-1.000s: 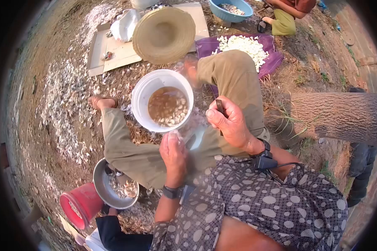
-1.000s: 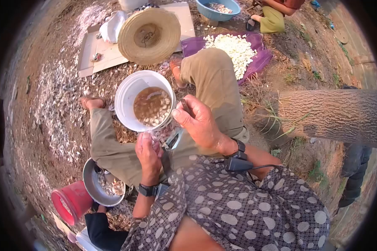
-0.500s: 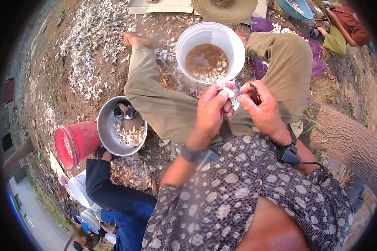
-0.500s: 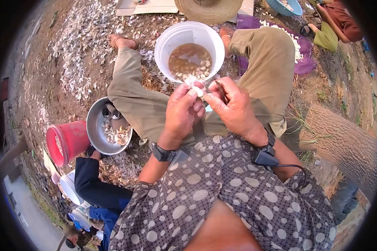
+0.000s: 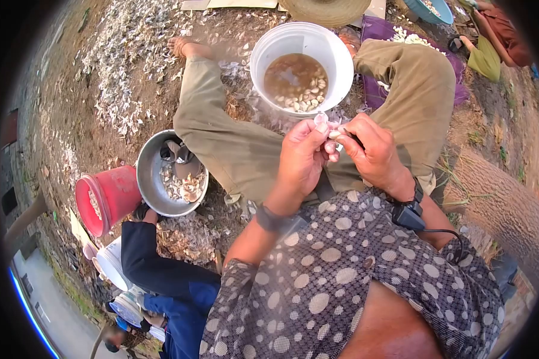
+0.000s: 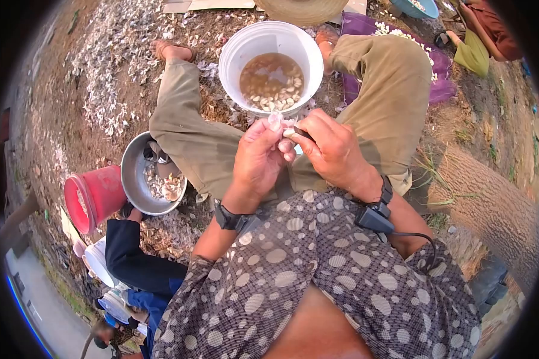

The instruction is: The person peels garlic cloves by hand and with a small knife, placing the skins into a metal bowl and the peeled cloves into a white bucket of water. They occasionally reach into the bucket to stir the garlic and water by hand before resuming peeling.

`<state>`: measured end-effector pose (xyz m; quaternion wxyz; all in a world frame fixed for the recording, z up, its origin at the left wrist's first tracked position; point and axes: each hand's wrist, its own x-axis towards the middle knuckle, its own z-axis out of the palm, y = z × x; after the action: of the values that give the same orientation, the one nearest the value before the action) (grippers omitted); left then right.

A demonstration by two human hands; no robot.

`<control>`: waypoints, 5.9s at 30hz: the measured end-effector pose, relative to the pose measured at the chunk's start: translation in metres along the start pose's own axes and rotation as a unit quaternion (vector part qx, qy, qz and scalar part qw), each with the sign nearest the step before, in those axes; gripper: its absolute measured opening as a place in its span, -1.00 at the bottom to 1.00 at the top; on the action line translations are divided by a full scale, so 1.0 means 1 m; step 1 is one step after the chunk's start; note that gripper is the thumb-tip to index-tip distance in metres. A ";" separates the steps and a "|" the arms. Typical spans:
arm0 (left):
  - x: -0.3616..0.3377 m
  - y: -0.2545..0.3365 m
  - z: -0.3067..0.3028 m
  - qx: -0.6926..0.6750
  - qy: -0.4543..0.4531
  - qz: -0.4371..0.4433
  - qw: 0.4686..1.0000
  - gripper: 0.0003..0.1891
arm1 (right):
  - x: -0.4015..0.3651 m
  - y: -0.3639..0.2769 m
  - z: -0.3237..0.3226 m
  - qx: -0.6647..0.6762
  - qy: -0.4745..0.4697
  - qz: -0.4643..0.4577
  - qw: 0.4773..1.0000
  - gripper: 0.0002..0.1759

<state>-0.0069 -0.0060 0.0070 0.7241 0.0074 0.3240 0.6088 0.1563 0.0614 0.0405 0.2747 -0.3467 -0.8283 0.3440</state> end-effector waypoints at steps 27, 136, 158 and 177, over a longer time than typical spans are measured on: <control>0.007 0.001 0.057 0.475 0.017 0.175 0.862 -0.86 | -0.007 0.036 -0.003 0.616 0.008 0.333 0.714 -0.77; -0.009 0.000 0.004 0.550 -0.025 0.150 0.821 -0.93 | -0.019 0.044 -0.004 0.743 0.026 0.357 0.565 -0.78; 0.007 -0.010 0.022 0.496 0.025 0.146 0.856 -0.89 | -0.026 0.046 -0.010 0.671 -0.074 0.350 0.650 -0.77; -0.002 -0.002 0.028 0.492 -0.104 0.148 0.851 -0.87 | -0.027 0.032 -0.010 0.665 -0.066 0.319 0.672 -0.70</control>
<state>0.0082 0.0024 0.0294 0.5568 0.4742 0.4989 0.4650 0.1924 0.0614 0.0161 0.2504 -0.2923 -0.2356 0.8924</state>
